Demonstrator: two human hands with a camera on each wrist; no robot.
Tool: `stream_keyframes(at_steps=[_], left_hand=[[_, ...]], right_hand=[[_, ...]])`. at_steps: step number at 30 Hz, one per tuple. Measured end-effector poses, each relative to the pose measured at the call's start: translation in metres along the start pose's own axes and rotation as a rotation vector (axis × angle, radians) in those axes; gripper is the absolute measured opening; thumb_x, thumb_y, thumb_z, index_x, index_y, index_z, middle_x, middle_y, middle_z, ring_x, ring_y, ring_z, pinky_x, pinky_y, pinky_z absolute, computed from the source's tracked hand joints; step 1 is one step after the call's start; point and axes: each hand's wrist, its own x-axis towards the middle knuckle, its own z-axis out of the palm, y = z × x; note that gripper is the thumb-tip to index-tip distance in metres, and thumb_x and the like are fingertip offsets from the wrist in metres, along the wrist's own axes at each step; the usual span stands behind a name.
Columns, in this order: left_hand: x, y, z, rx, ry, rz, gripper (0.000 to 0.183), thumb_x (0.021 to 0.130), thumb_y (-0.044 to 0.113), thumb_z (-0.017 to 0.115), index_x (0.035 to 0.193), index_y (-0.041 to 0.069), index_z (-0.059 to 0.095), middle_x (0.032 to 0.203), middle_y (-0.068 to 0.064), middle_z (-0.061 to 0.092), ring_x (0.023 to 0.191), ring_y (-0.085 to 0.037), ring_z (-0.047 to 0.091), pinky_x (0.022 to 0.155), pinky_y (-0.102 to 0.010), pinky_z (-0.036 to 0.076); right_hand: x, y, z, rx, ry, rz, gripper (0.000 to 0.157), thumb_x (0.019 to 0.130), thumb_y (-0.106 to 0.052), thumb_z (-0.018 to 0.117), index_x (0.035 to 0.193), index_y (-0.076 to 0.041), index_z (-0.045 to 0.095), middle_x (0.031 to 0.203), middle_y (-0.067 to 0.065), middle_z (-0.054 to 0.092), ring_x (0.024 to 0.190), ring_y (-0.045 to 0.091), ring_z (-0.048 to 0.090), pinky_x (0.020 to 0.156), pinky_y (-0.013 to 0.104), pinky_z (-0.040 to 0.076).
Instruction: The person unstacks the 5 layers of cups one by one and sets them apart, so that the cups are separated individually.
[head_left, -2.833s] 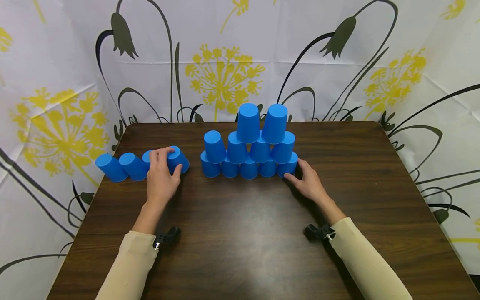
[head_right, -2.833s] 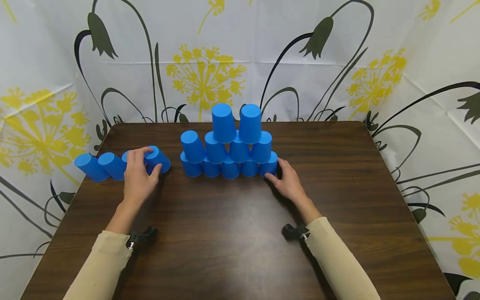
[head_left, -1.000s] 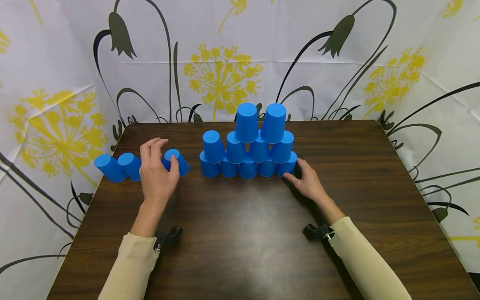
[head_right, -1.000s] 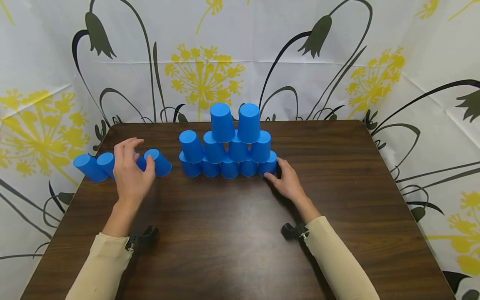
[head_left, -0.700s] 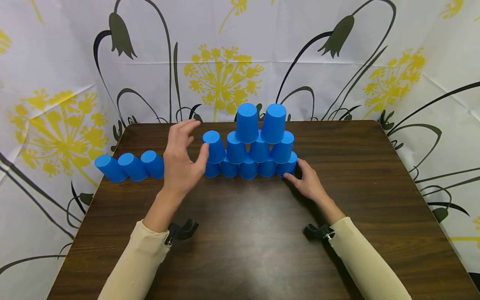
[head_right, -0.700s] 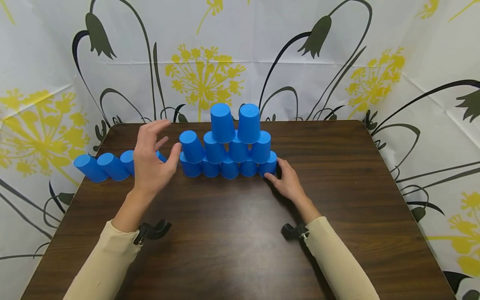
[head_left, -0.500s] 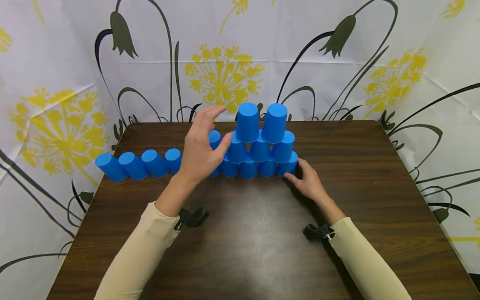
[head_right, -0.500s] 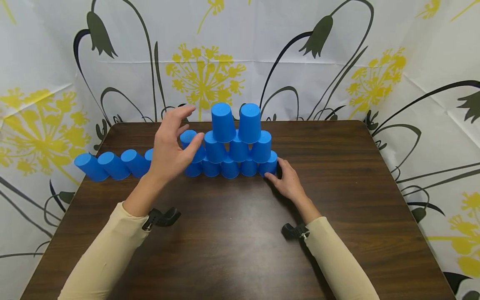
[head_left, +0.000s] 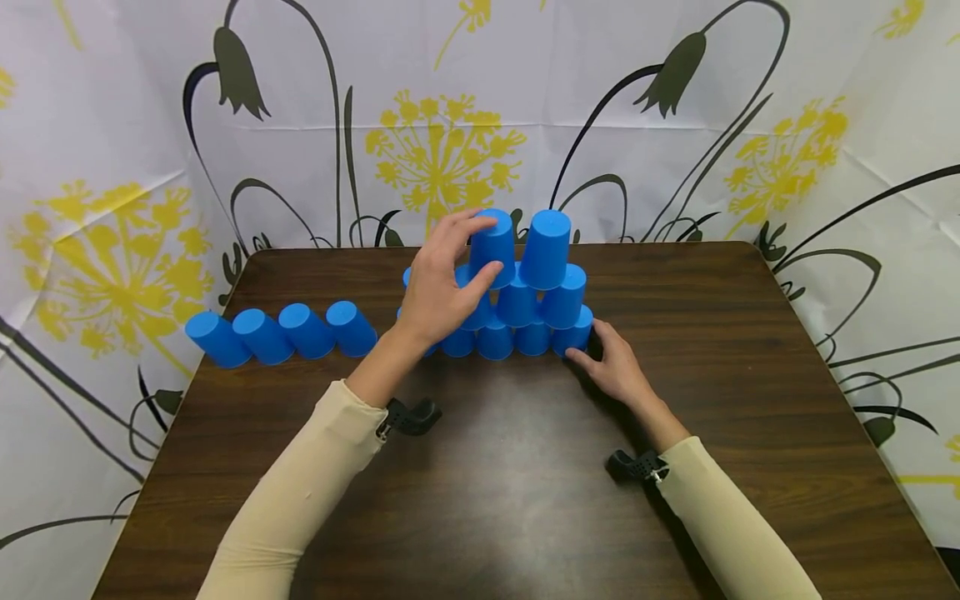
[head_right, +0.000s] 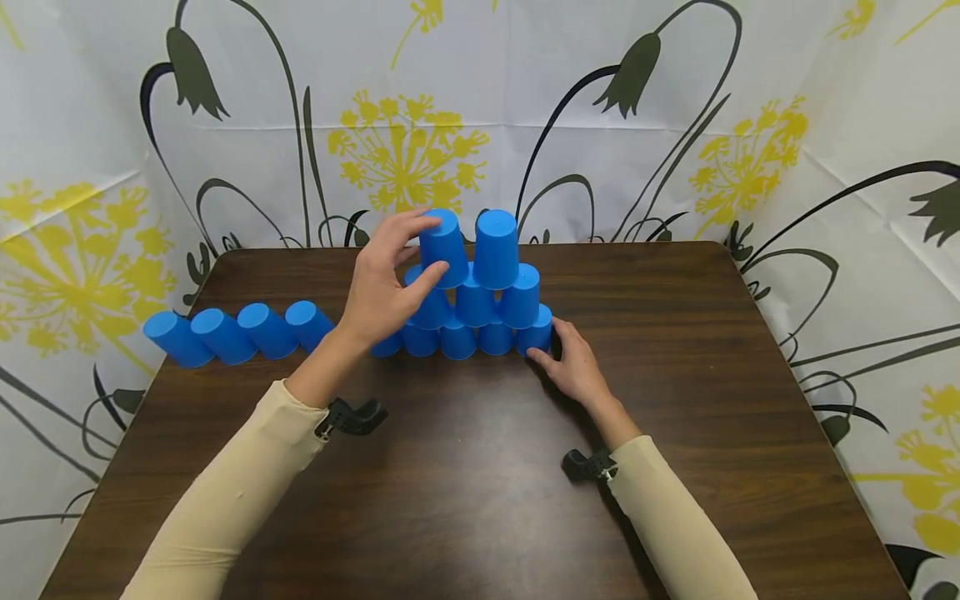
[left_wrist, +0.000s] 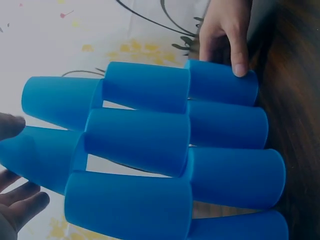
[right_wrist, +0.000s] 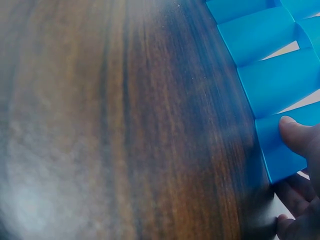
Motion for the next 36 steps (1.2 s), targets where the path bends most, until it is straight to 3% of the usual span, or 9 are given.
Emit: stream_keyframes(at_steps=[14, 20, 24, 28, 31, 34, 36], left_hand=[[-0.003, -0.005, 0.007, -0.001, 0.030, -0.061, 0.042, 0.090, 0.012, 0.072, 0.130, 0.009, 0.058, 0.133, -0.015, 0.049, 0.120, -0.030, 0.057, 0.092, -0.039, 0.053], [-0.003, -0.001, 0.000, 0.001, 0.038, -0.030, 0.043, 0.090, 0.012, 0.072, 0.130, 0.009, 0.059, 0.131, -0.015, 0.050, 0.117, -0.028, 0.058, 0.089, -0.042, 0.055], [-0.011, 0.005, -0.016, 0.019, 0.047, -0.011, 0.047, 0.089, 0.010, 0.073, 0.133, 0.009, 0.057, 0.132, -0.014, 0.050, 0.116, -0.025, 0.058, 0.086, -0.045, 0.056], [-0.030, 0.007, -0.038, 0.011, 0.076, -0.050, 0.051, 0.085, 0.004, 0.075, 0.133, 0.007, 0.058, 0.133, -0.014, 0.050, 0.117, -0.026, 0.057, 0.086, -0.049, 0.055], [-0.051, 0.004, -0.059, 0.025, 0.130, -0.109, 0.053, 0.082, -0.002, 0.077, 0.131, 0.007, 0.059, 0.132, -0.014, 0.050, 0.117, -0.027, 0.057, 0.085, -0.053, 0.054], [-0.078, -0.003, -0.085, 0.100, 0.207, -0.174, 0.056, 0.079, -0.004, 0.078, 0.131, 0.007, 0.060, 0.132, -0.014, 0.052, 0.116, -0.024, 0.056, 0.083, -0.055, 0.054], [-0.098, -0.011, -0.104, 0.174, 0.262, -0.223, 0.057, 0.078, -0.003, 0.079, 0.131, 0.008, 0.061, 0.131, -0.011, 0.053, 0.115, -0.021, 0.055, 0.084, -0.047, 0.056]], right_hand=[[0.001, 0.002, 0.001, -0.002, -0.002, 0.002, 0.064, 0.094, -0.031, 0.068, 0.144, -0.001, 0.041, 0.140, 0.023, 0.047, 0.130, 0.041, 0.044, 0.108, 0.059, 0.033], [0.000, 0.002, 0.001, -0.002, 0.002, -0.004, 0.064, 0.093, -0.031, 0.068, 0.143, -0.001, 0.042, 0.140, 0.023, 0.048, 0.129, 0.040, 0.045, 0.107, 0.059, 0.034], [0.000, 0.002, 0.001, 0.002, 0.009, -0.024, 0.064, 0.093, -0.030, 0.069, 0.143, 0.000, 0.042, 0.139, 0.024, 0.048, 0.129, 0.040, 0.045, 0.107, 0.059, 0.035], [0.000, 0.002, 0.001, 0.006, 0.021, -0.035, 0.063, 0.093, -0.028, 0.069, 0.142, 0.001, 0.042, 0.139, 0.024, 0.048, 0.129, 0.040, 0.045, 0.107, 0.058, 0.035], [0.000, 0.004, 0.001, 0.008, 0.028, -0.037, 0.063, 0.093, -0.028, 0.069, 0.142, 0.000, 0.042, 0.139, 0.024, 0.049, 0.129, 0.040, 0.046, 0.107, 0.058, 0.035], [0.000, 0.005, 0.002, 0.009, 0.025, -0.037, 0.064, 0.093, -0.029, 0.069, 0.143, 0.000, 0.042, 0.140, 0.024, 0.048, 0.130, 0.040, 0.045, 0.107, 0.059, 0.035], [0.000, 0.005, 0.001, 0.011, 0.021, -0.031, 0.064, 0.093, -0.029, 0.069, 0.144, 0.000, 0.041, 0.140, 0.023, 0.047, 0.130, 0.040, 0.044, 0.108, 0.059, 0.034]])
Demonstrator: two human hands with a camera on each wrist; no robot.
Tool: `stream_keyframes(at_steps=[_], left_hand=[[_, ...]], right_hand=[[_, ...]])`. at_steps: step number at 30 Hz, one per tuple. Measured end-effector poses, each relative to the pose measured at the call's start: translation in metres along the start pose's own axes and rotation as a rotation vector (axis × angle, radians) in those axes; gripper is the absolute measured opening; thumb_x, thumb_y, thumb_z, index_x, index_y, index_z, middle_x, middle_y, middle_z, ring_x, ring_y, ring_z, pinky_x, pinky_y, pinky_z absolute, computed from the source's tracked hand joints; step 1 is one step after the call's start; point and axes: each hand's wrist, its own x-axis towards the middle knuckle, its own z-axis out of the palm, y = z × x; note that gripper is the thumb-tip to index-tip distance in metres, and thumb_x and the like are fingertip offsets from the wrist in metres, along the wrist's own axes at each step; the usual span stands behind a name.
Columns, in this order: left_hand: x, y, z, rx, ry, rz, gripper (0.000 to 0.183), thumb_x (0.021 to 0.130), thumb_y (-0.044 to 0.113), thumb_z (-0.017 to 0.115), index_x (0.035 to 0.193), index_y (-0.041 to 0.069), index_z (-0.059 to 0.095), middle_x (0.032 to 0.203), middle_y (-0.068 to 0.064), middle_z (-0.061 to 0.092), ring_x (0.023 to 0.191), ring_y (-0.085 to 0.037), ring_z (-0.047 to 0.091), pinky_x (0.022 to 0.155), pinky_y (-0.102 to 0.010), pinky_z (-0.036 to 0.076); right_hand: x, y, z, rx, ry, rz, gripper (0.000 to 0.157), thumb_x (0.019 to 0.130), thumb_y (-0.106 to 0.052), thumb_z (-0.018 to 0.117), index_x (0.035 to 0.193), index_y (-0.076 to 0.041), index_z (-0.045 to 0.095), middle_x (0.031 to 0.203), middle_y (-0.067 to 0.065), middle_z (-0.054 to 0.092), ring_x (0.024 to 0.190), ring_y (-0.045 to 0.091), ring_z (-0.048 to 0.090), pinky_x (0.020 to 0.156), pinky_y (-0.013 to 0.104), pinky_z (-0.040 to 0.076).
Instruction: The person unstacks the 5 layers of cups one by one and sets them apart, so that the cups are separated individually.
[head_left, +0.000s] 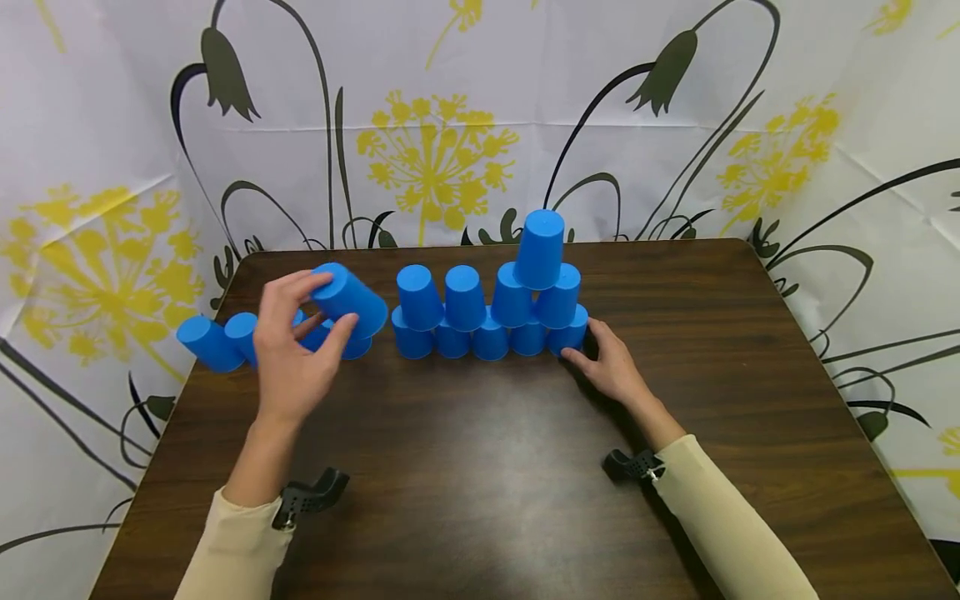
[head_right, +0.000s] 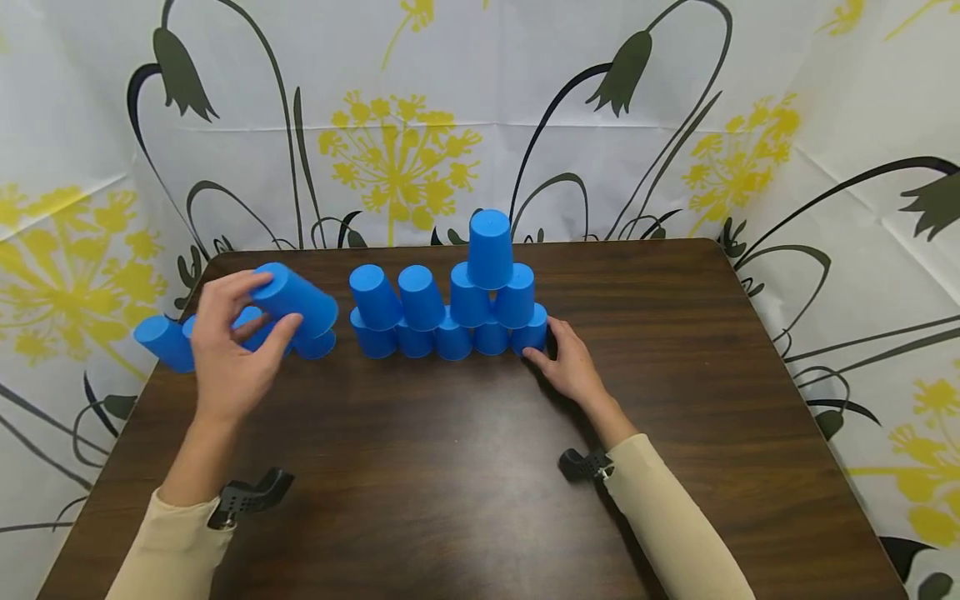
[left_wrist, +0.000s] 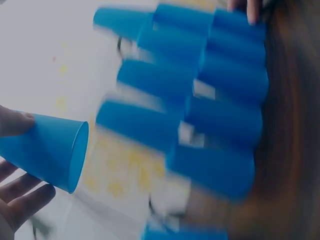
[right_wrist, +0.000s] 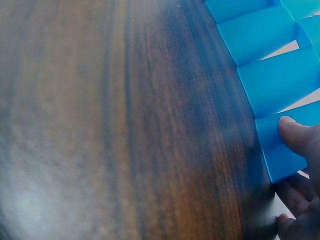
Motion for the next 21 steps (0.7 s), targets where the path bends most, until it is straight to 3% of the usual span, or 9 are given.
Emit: stream_keyframes(at_steps=[5, 8, 10, 12, 16, 21], left_hand=[[-0.028, -0.039, -0.056, 0.193, 0.135, -0.160, 0.056, 0.079, 0.003, 0.080, 0.131, 0.013, 0.061, 0.124, 0.013, 0.050, 0.110, -0.011, 0.051, 0.083, -0.018, 0.052], [-0.044, -0.063, -0.081, 0.332, 0.172, -0.240, 0.053, 0.082, 0.010, 0.078, 0.132, 0.015, 0.060, 0.123, 0.008, 0.052, 0.112, -0.010, 0.049, 0.083, -0.012, 0.048], [-0.055, -0.077, -0.093, 0.411, 0.179, -0.282, 0.052, 0.084, 0.012, 0.077, 0.133, 0.015, 0.059, 0.125, -0.003, 0.054, 0.115, -0.013, 0.049, 0.087, -0.015, 0.047], [-0.066, -0.091, -0.101, 0.463, 0.175, -0.322, 0.052, 0.085, 0.013, 0.076, 0.133, 0.013, 0.058, 0.128, -0.016, 0.050, 0.119, -0.019, 0.048, 0.094, -0.025, 0.047], [-0.080, -0.113, -0.109, 0.510, 0.149, -0.457, 0.050, 0.087, 0.011, 0.073, 0.133, 0.008, 0.053, 0.128, -0.021, 0.043, 0.119, -0.032, 0.046, 0.097, -0.049, 0.045], [-0.086, -0.131, -0.112, 0.531, 0.098, -0.577, 0.049, 0.090, 0.010, 0.070, 0.133, 0.005, 0.048, 0.131, -0.024, 0.039, 0.118, -0.041, 0.042, 0.096, -0.062, 0.037]], right_hand=[[0.000, -0.001, 0.001, 0.002, -0.007, 0.008, 0.065, 0.094, -0.030, 0.068, 0.144, 0.000, 0.040, 0.141, 0.023, 0.047, 0.131, 0.041, 0.044, 0.108, 0.059, 0.033], [0.000, -0.002, 0.000, 0.005, -0.009, 0.009, 0.065, 0.094, -0.029, 0.068, 0.144, 0.000, 0.040, 0.141, 0.024, 0.046, 0.131, 0.041, 0.043, 0.108, 0.059, 0.033], [0.000, -0.002, 0.000, 0.004, -0.011, 0.011, 0.065, 0.093, -0.030, 0.068, 0.144, 0.000, 0.040, 0.141, 0.024, 0.046, 0.131, 0.041, 0.043, 0.108, 0.059, 0.033], [0.000, -0.003, 0.000, 0.003, -0.011, 0.013, 0.065, 0.093, -0.030, 0.068, 0.144, 0.000, 0.041, 0.141, 0.024, 0.047, 0.131, 0.041, 0.044, 0.108, 0.059, 0.033], [0.000, -0.004, 0.000, 0.004, -0.008, 0.012, 0.064, 0.093, -0.030, 0.069, 0.144, -0.001, 0.041, 0.140, 0.023, 0.047, 0.130, 0.041, 0.044, 0.108, 0.059, 0.033], [0.000, -0.004, -0.001, 0.001, -0.009, 0.008, 0.065, 0.093, -0.029, 0.069, 0.144, 0.000, 0.041, 0.140, 0.024, 0.048, 0.130, 0.041, 0.045, 0.108, 0.059, 0.034]])
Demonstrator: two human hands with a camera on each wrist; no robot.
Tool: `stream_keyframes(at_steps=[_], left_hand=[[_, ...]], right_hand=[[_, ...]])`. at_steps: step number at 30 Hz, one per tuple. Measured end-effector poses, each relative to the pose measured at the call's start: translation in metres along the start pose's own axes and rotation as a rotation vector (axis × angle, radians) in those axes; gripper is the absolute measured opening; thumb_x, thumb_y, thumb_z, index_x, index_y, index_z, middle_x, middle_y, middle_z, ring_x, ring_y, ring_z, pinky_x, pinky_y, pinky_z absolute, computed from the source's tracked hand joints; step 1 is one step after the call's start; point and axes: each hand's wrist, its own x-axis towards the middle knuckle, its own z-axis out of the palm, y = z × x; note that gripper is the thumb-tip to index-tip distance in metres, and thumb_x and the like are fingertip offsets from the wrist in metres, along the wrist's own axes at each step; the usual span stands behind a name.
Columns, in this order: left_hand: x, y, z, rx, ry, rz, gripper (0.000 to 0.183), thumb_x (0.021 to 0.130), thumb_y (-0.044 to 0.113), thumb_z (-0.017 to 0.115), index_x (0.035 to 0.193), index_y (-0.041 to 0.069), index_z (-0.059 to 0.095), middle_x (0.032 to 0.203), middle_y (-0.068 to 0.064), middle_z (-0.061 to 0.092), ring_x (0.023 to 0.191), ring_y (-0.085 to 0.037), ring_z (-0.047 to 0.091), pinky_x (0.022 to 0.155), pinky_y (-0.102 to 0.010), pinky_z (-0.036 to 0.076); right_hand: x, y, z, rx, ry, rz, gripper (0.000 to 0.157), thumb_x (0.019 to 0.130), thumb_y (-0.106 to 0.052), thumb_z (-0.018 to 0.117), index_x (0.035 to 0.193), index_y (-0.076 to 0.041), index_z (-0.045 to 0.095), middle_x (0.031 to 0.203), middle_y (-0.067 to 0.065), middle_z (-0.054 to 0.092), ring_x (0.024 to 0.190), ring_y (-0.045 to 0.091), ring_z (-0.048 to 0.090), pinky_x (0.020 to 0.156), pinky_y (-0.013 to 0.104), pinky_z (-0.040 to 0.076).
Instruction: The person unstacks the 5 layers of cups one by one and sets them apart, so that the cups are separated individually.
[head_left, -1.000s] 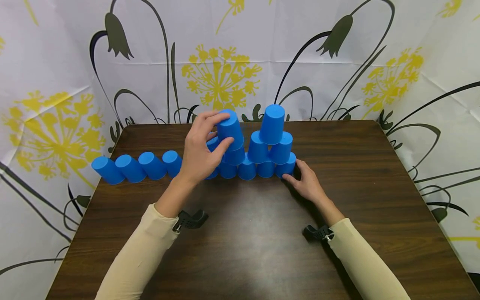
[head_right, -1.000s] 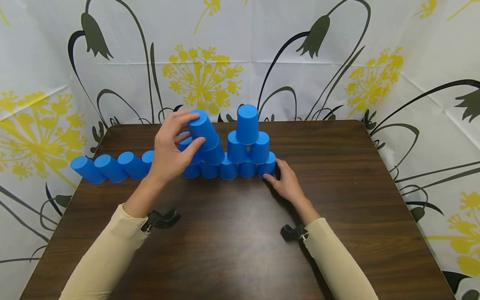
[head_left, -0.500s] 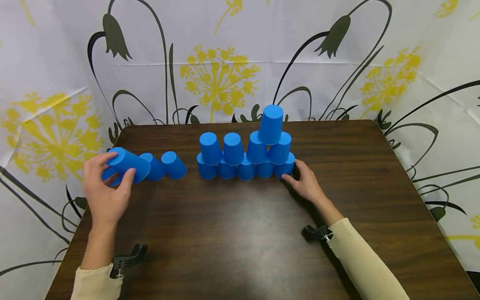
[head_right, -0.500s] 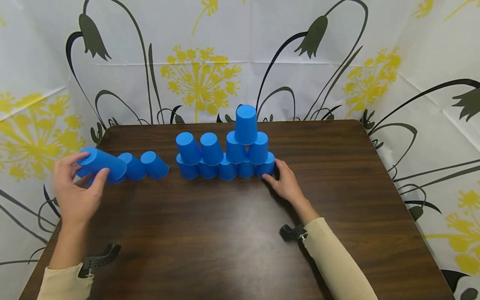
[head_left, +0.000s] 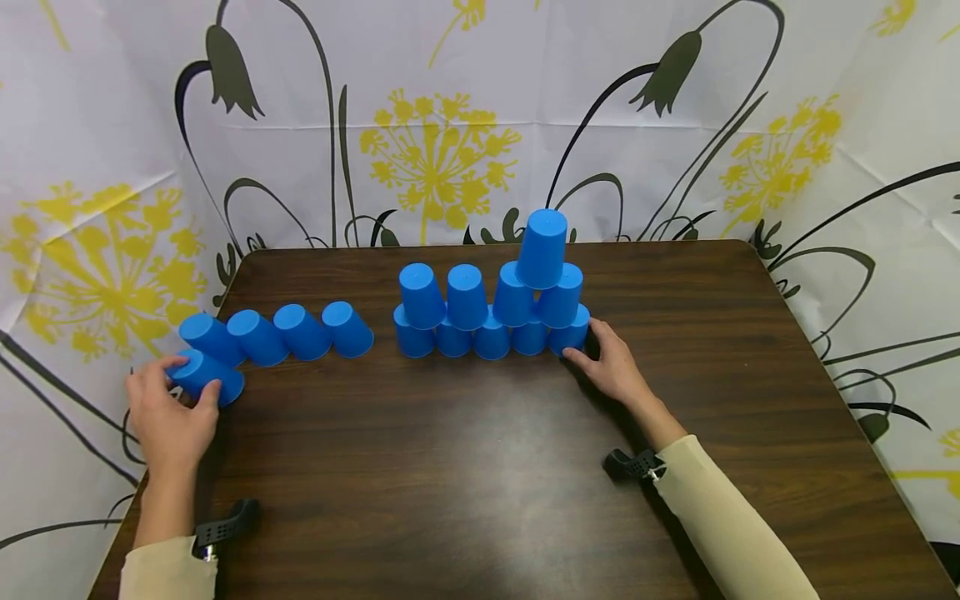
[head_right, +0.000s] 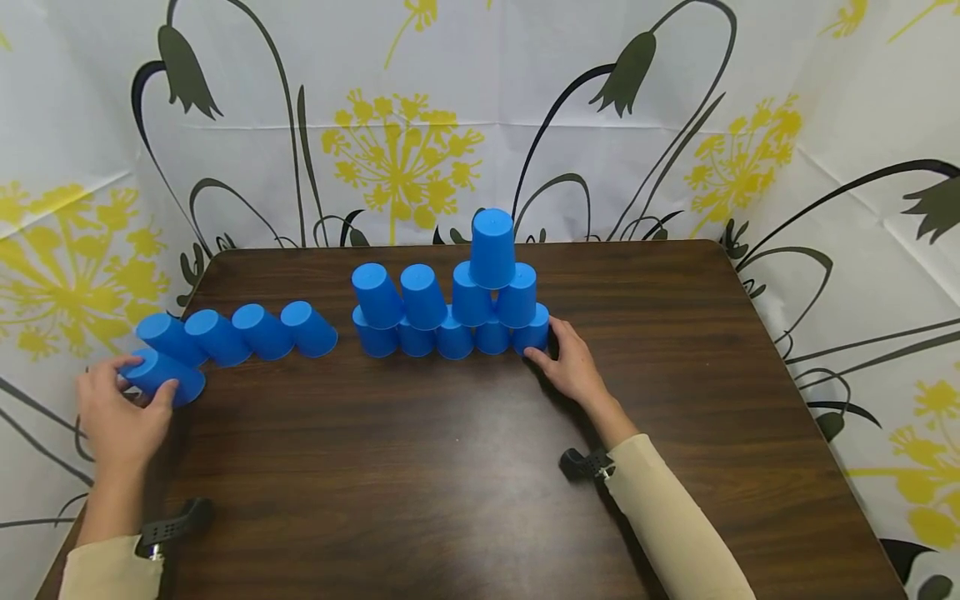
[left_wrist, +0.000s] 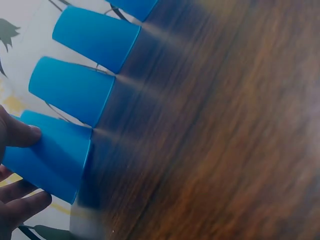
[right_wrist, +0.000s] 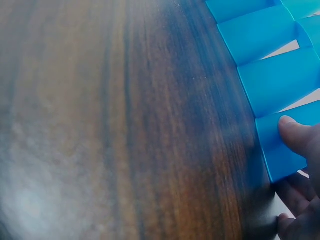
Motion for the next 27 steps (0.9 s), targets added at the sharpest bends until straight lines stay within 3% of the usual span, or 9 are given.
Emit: stream_keyframes(at_steps=[5, 17, 27], left_hand=[[0.0048, -0.0071, 0.0023, 0.006, -0.021, -0.027, 0.048, 0.090, 0.009, 0.068, 0.133, 0.003, 0.046, 0.130, -0.026, 0.038, 0.118, -0.043, 0.040, 0.098, -0.064, 0.033], [0.0057, -0.0091, 0.0047, 0.022, -0.043, -0.065, 0.048, 0.093, 0.012, 0.065, 0.135, 0.005, 0.042, 0.133, -0.023, 0.037, 0.120, -0.040, 0.041, 0.094, -0.060, 0.045], [0.0047, -0.0074, 0.0022, 0.029, -0.076, -0.090, 0.049, 0.094, 0.011, 0.063, 0.137, 0.006, 0.039, 0.135, -0.023, 0.035, 0.123, -0.040, 0.042, 0.099, -0.058, 0.044]], right_hand=[[-0.0003, 0.0011, 0.0002, 0.004, 0.005, -0.006, 0.064, 0.093, -0.029, 0.069, 0.143, 0.000, 0.041, 0.139, 0.024, 0.048, 0.130, 0.041, 0.045, 0.108, 0.059, 0.034], [-0.0012, -0.0002, -0.0013, 0.006, -0.001, -0.001, 0.066, 0.093, -0.029, 0.068, 0.144, 0.001, 0.040, 0.140, 0.024, 0.047, 0.130, 0.041, 0.044, 0.108, 0.059, 0.033], [-0.0013, -0.0021, -0.0005, 0.005, -0.006, 0.008, 0.066, 0.093, -0.030, 0.069, 0.144, 0.001, 0.040, 0.141, 0.024, 0.047, 0.130, 0.041, 0.044, 0.108, 0.059, 0.033]])
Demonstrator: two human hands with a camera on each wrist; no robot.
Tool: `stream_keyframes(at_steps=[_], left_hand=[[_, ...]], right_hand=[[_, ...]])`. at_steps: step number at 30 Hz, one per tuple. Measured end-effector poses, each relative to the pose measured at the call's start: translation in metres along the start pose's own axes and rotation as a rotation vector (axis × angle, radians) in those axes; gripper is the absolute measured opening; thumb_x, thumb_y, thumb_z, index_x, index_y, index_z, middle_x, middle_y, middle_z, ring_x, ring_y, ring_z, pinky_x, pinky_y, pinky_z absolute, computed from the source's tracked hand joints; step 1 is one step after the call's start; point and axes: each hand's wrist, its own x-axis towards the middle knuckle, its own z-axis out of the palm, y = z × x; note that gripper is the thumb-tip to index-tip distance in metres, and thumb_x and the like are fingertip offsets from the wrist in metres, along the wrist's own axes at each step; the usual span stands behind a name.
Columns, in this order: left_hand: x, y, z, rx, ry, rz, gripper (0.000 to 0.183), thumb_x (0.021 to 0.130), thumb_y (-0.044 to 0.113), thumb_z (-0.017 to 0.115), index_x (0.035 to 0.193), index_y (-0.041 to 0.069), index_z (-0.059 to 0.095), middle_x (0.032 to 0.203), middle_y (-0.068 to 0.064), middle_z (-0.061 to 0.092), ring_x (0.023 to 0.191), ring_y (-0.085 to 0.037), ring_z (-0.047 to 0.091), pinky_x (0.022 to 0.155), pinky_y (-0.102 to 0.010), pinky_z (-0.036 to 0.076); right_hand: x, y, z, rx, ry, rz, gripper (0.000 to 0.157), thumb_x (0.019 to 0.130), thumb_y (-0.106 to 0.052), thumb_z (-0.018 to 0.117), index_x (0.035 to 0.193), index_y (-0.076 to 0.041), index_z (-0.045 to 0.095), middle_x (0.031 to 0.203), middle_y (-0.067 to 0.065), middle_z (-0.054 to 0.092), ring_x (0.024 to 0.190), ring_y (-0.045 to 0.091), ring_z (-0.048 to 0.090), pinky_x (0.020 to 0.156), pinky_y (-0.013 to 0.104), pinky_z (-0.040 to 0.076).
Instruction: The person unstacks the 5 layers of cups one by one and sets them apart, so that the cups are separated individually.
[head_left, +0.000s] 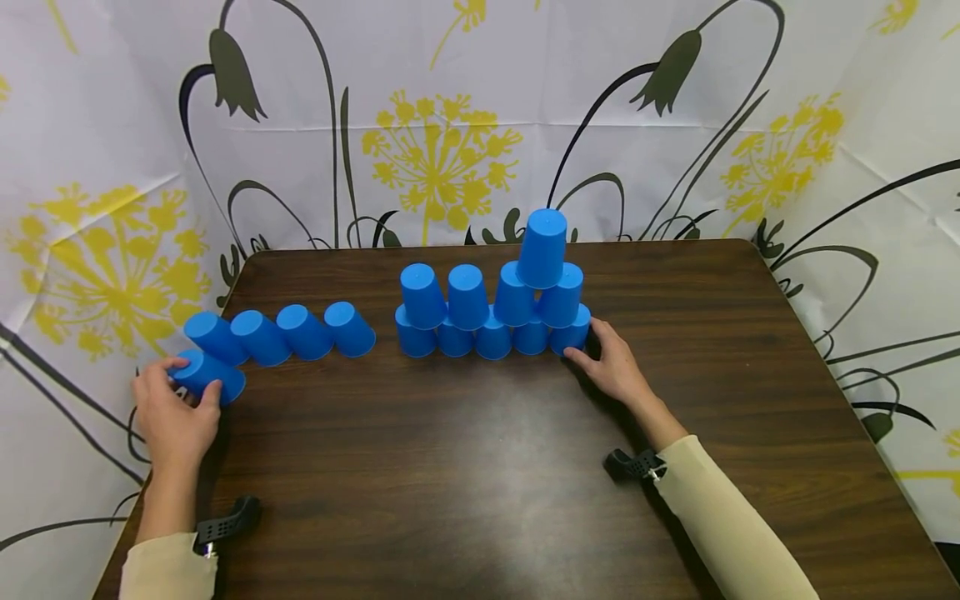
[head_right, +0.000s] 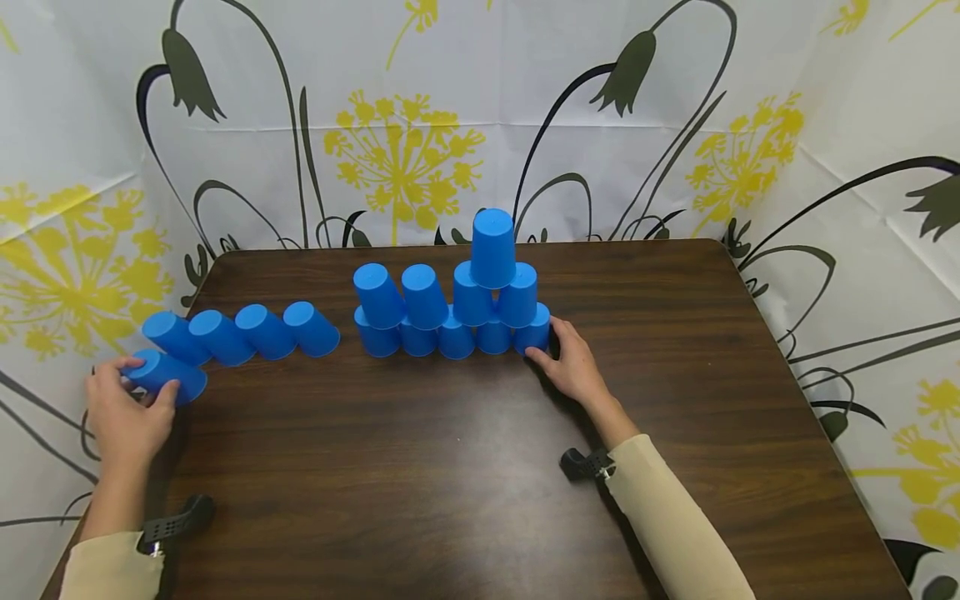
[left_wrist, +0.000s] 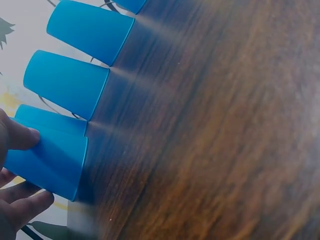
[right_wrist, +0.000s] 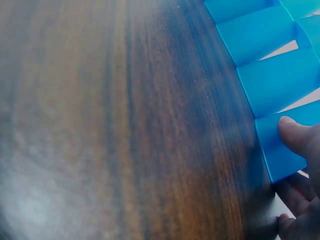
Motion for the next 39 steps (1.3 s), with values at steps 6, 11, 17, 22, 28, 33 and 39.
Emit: stream_keyframes(at_steps=[6, 11, 17, 22, 28, 33, 39], left_hand=[[-0.005, 0.000, -0.001, -0.002, 0.038, 0.030, 0.059, 0.092, 0.013, 0.067, 0.142, 0.008, 0.037, 0.141, -0.022, 0.034, 0.130, -0.039, 0.038, 0.104, -0.061, 0.037], [-0.013, 0.009, -0.006, -0.020, 0.197, 0.133, 0.064, 0.089, 0.023, 0.068, 0.144, 0.012, 0.039, 0.142, -0.020, 0.036, 0.131, -0.033, 0.038, 0.101, -0.058, 0.035], [-0.019, 0.060, -0.008, -0.139, 0.409, 0.409, 0.049, 0.087, 0.024, 0.063, 0.131, 0.008, 0.052, 0.132, -0.017, 0.047, 0.123, -0.022, 0.043, 0.095, -0.040, 0.041], [-0.033, 0.132, 0.007, -0.328, 0.330, 0.679, 0.045, 0.085, 0.023, 0.065, 0.123, 0.001, 0.058, 0.130, -0.018, 0.053, 0.120, -0.029, 0.048, 0.096, -0.040, 0.044], [-0.062, 0.216, 0.038, -0.439, 0.019, 0.960, 0.046, 0.086, 0.014, 0.067, 0.128, 0.000, 0.055, 0.133, -0.020, 0.052, 0.121, -0.032, 0.051, 0.095, -0.042, 0.047], [-0.080, 0.276, 0.066, -0.503, -0.204, 1.052, 0.055, 0.087, 0.011, 0.070, 0.137, 0.005, 0.048, 0.140, -0.015, 0.045, 0.124, -0.028, 0.050, 0.095, -0.044, 0.049], [-0.088, 0.325, 0.095, -0.498, -0.301, 1.026, 0.066, 0.090, 0.019, 0.071, 0.146, 0.010, 0.039, 0.147, -0.015, 0.038, 0.132, -0.026, 0.043, 0.097, -0.045, 0.048]], right_hand=[[0.000, 0.002, 0.000, 0.008, 0.005, -0.006, 0.066, 0.093, -0.030, 0.069, 0.144, 0.000, 0.040, 0.140, 0.024, 0.047, 0.130, 0.040, 0.044, 0.108, 0.059, 0.033], [0.000, 0.002, 0.000, 0.015, 0.008, -0.015, 0.065, 0.093, -0.029, 0.069, 0.144, 0.000, 0.041, 0.140, 0.024, 0.048, 0.130, 0.040, 0.045, 0.108, 0.059, 0.034], [0.000, 0.001, -0.001, 0.010, 0.007, -0.013, 0.065, 0.093, -0.028, 0.069, 0.144, 0.000, 0.041, 0.140, 0.024, 0.048, 0.130, 0.040, 0.045, 0.108, 0.059, 0.034], [0.000, 0.001, 0.000, 0.010, 0.006, -0.011, 0.065, 0.093, -0.028, 0.069, 0.144, 0.000, 0.041, 0.140, 0.024, 0.048, 0.130, 0.040, 0.045, 0.108, 0.058, 0.034], [-0.001, 0.003, 0.000, 0.008, 0.015, -0.017, 0.065, 0.093, -0.029, 0.069, 0.144, 0.001, 0.041, 0.139, 0.024, 0.048, 0.129, 0.040, 0.045, 0.108, 0.059, 0.034], [-0.001, 0.004, 0.000, 0.011, 0.020, -0.020, 0.064, 0.093, -0.029, 0.069, 0.143, 0.000, 0.042, 0.139, 0.024, 0.048, 0.129, 0.040, 0.045, 0.107, 0.059, 0.034], [-0.001, 0.003, 0.000, 0.013, 0.022, -0.021, 0.064, 0.093, -0.028, 0.070, 0.143, -0.001, 0.042, 0.138, 0.024, 0.048, 0.128, 0.041, 0.046, 0.106, 0.060, 0.035]])
